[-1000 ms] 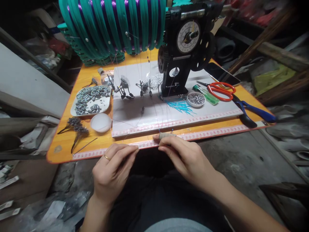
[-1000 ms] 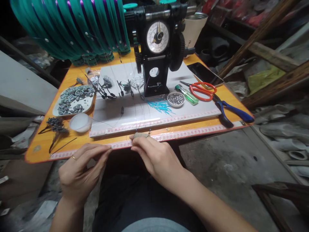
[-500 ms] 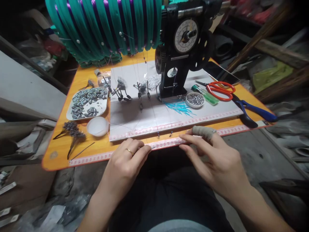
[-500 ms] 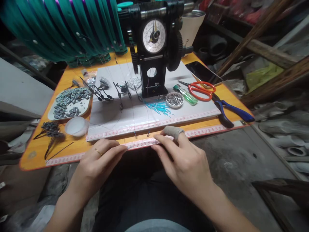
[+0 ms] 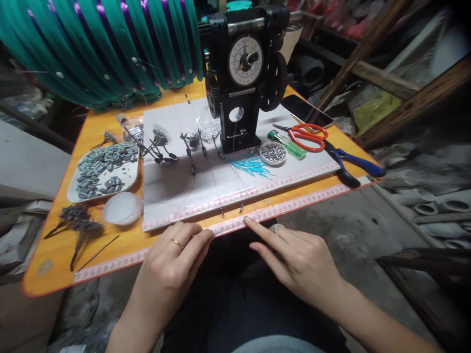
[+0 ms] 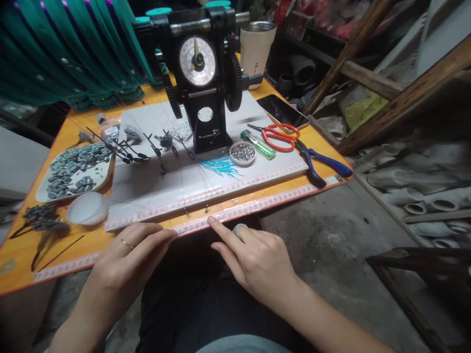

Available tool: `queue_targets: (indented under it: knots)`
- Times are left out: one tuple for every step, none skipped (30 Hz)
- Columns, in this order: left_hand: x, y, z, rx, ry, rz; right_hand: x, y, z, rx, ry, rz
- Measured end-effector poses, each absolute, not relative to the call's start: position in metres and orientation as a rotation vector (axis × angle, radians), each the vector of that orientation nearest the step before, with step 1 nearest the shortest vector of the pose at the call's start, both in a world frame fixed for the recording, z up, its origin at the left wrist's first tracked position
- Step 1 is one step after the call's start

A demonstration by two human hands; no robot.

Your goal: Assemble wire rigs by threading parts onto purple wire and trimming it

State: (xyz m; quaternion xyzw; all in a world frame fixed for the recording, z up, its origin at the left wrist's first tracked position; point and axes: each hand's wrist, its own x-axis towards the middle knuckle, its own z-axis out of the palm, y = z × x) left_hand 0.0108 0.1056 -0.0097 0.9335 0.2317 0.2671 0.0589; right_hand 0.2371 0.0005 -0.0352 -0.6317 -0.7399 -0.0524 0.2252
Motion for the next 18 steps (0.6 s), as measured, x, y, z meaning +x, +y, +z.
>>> queue_targets:
  knots:
    - [0.012, 0.105, -0.010, 2.828, 0.694, 0.810, 0.240, 0.000, -0.035, -1.757, -2.037, -0.150]
    - [0.013, 0.105, -0.010, 2.827, 0.687, 0.809, 0.242, -0.001, -0.035, -1.768, -2.031, -0.154]
    - [0.015, 0.105, -0.010, 2.825, 0.680, 0.807, 0.244, -0.001, -0.036, -1.775, -2.023, -0.159]
    - [0.016, 0.106, -0.010, 2.822, 0.675, 0.804, 0.245, -0.002, -0.036, -1.777, -2.014, -0.163]
    - [0.018, 0.106, -0.010, 2.818, 0.670, 0.802, 0.246, -0.002, -0.036, -1.777, -2.005, -0.165]
    - [0.019, 0.106, -0.010, 2.816, 0.667, 0.798, 0.247, -0.002, -0.037, -1.778, -1.997, -0.163]
    - [0.021, 0.106, -0.010, 2.818, 0.663, 0.797, 0.247, -0.002, -0.037, -1.777, -1.988, -0.163]
    - [0.022, 0.107, -0.010, 2.820, 0.658, 0.797, 0.248, -0.003, -0.037, -1.777, -1.982, -0.156]
    - [0.023, 0.107, -0.010, 2.824, 0.651, 0.799, 0.248, -0.003, -0.037, -1.776, -1.977, -0.149]
    - [0.024, 0.107, -0.009, 2.826, 0.645, 0.803, 0.249, -0.003, -0.037, -1.776, -1.973, -0.143]
    - [0.024, 0.107, -0.009, 2.828, 0.641, 0.807, 0.249, -0.003, -0.037, -1.775, -1.969, -0.136]
    - [0.025, 0.107, -0.009, 2.829, 0.639, 0.806, 0.249, -0.004, -0.037, -1.773, -1.965, -0.128]
    - [0.025, 0.107, -0.009, 2.830, 0.637, 0.806, 0.250, -0.004, -0.038, -1.771, -1.960, -0.121]
    - [0.025, 0.107, -0.008, 2.831, 0.640, 0.804, 0.250, -0.004, -0.038, -1.768, -1.955, -0.115]
    - [0.025, 0.107, -0.008, 2.834, 0.642, 0.804, 0.251, -0.005, -0.038, -1.764, -1.948, -0.112]
    - [0.025, 0.107, -0.008, 2.836, 0.641, 0.804, 0.251, -0.005, -0.039, -1.758, -1.942, -0.111]
    - [0.025, 0.106, -0.008, 2.838, 0.641, 0.808, 0.251, -0.005, -0.039, -1.752, -1.935, -0.113]
    - [0.025, 0.106, -0.008, 2.840, 0.641, 0.812, 0.252, -0.005, -0.040, -1.749, -1.929, -0.112]
